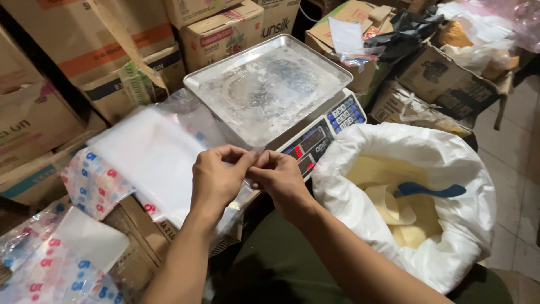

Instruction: The person scoops a yellow powder from a large sack into small plastic bags using a blue scoop. They place each filled bag on a digital scale to check the weight, then tie the bag closed. The process is repeated for multiple bags.

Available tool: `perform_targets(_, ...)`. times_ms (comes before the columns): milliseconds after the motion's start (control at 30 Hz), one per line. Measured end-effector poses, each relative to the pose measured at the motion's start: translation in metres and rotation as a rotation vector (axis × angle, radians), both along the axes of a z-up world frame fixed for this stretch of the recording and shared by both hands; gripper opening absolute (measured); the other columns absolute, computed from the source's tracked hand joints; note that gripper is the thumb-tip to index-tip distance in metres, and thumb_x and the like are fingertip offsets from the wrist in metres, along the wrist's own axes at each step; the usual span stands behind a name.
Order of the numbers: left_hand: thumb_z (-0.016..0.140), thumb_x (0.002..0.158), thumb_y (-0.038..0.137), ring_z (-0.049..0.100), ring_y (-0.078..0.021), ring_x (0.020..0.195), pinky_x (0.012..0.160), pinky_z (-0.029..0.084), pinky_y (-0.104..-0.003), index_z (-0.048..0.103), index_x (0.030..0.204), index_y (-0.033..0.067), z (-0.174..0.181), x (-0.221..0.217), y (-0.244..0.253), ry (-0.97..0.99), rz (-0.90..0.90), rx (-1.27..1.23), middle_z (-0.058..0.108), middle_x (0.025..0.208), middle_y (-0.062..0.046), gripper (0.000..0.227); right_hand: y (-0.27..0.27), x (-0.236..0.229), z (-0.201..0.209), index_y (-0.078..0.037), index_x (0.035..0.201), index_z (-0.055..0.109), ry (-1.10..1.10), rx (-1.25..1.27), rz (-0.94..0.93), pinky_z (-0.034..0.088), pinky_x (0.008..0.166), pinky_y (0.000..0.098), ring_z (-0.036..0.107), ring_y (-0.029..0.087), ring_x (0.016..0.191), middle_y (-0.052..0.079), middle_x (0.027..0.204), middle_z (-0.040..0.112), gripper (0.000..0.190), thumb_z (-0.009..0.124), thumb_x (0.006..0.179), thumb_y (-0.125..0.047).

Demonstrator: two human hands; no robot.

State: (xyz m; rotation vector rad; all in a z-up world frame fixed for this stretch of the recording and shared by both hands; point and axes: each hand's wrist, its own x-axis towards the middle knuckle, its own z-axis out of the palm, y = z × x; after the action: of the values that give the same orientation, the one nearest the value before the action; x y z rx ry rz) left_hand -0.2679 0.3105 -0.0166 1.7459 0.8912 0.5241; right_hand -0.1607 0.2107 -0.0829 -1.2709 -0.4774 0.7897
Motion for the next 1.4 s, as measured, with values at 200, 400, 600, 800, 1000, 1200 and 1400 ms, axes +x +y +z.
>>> perform_targets(200, 0.067, 0.093, 0.024, 0.064, -0.0156, 0.069, 0.062, 0.052, -0.034, 0.073, 0.092, 0.0036, -0.022, 0.013, -0.001, -0.191, 0.046, -0.383, 0.074, 0.081, -0.006, 0.021, -0.031, 0.004, 0.013, -0.008, 0.077, 0.05, 0.265, 0.176, -0.057, 0.06, 0.074, 0.036, 0.072, 0.02, 0.084, 0.012, 0.095, 0.075, 0.024, 0.072, 0.087, -0.007)
perform_targets(400, 0.051, 0.102, 0.021, 0.068, -0.0224, 0.073, 0.071, 0.058, -0.043, 0.058, 0.095, 0.0061, -0.039, 0.038, 0.004, -0.352, -0.009, -1.117, 0.066, 0.083, -0.007, 0.018, -0.06, 0.024, 0.02, -0.009, 0.098, 0.059, 0.552, 0.217, -0.178, 0.056, 0.082, 0.042, 0.069, 0.023, 0.092, 0.011, 0.099, 0.072, 0.006, 0.065, 0.096, -0.011)
perform_targets(600, 0.041, 0.104, 0.024, 0.068, -0.0185, 0.073, 0.08, 0.059, -0.042, 0.065, 0.101, 0.0029, -0.045, 0.062, -0.004, -0.32, -0.11, -1.254, 0.069, 0.084, -0.008, 0.033, -0.08, 0.039, 0.027, 0.001, 0.118, 0.064, 0.797, 0.216, -0.156, 0.054, 0.091, 0.0489, 0.067, 0.025, 0.097, 0.013, 0.107, 0.07, 0.032, 0.05, 0.098, -0.02)
perform_targets(800, 0.048, 0.107, 0.026, 0.058, -0.0159, 0.061, 0.07, 0.06, -0.038, 0.06, 0.104, 0.0011, -0.054, 0.084, -0.017, -0.597, -0.393, -1.478, 0.062, 0.079, -0.006, 0.028, -0.108, 0.076, 0.038, 0.009, 0.112, 0.058, 0.96, 0.306, 0.037, 0.057, 0.089, 0.0466, 0.067, 0.03, 0.094, 0.02, 0.106, 0.067, 0.035, 0.047, 0.097, -0.021)
perform_targets(1000, 0.083, 0.077, 0.023, 0.06, -0.016, 0.069, 0.064, 0.054, -0.034, 0.05, 0.109, 0.0109, -0.023, 0.079, -0.05, -0.272, -0.441, -0.633, 0.066, 0.086, -0.006, 0.048, -0.146, 0.098, 0.051, 0.001, 0.109, 0.061, 0.808, 0.378, -0.02, 0.059, 0.072, 0.0324, 0.067, 0.021, 0.077, 0.011, 0.094, 0.067, 0.013, 0.06, 0.098, -0.006)
perform_targets(1200, 0.078, 0.067, 0.009, 0.069, -0.0287, 0.09, 0.081, 0.055, -0.04, 0.052, 0.106, 0.0057, 0.001, 0.096, -0.082, -0.266, -0.285, 0.282, 0.068, 0.096, -0.013, 0.047, -0.164, 0.08, 0.051, -0.003, 0.094, 0.067, 0.003, 0.069, -0.082, 0.055, 0.077, 0.0311, 0.065, 0.018, 0.08, 0.006, 0.088, 0.066, 0.011, 0.07, 0.084, 0.001)
perform_targets(1400, 0.058, 0.068, 0.0, 0.07, -0.0345, 0.103, 0.093, 0.055, -0.04, 0.066, 0.08, 0.0048, 0.012, 0.119, -0.124, -0.36, -0.422, 0.386, 0.073, 0.109, -0.016, 0.015, -0.176, 0.071, 0.058, -0.017, 0.109, 0.082, -1.102, -0.595, -0.423, 0.053, 0.084, 0.036, 0.058, 0.028, 0.093, 0.016, 0.094, 0.056, 0.035, 0.081, 0.075, -0.01)
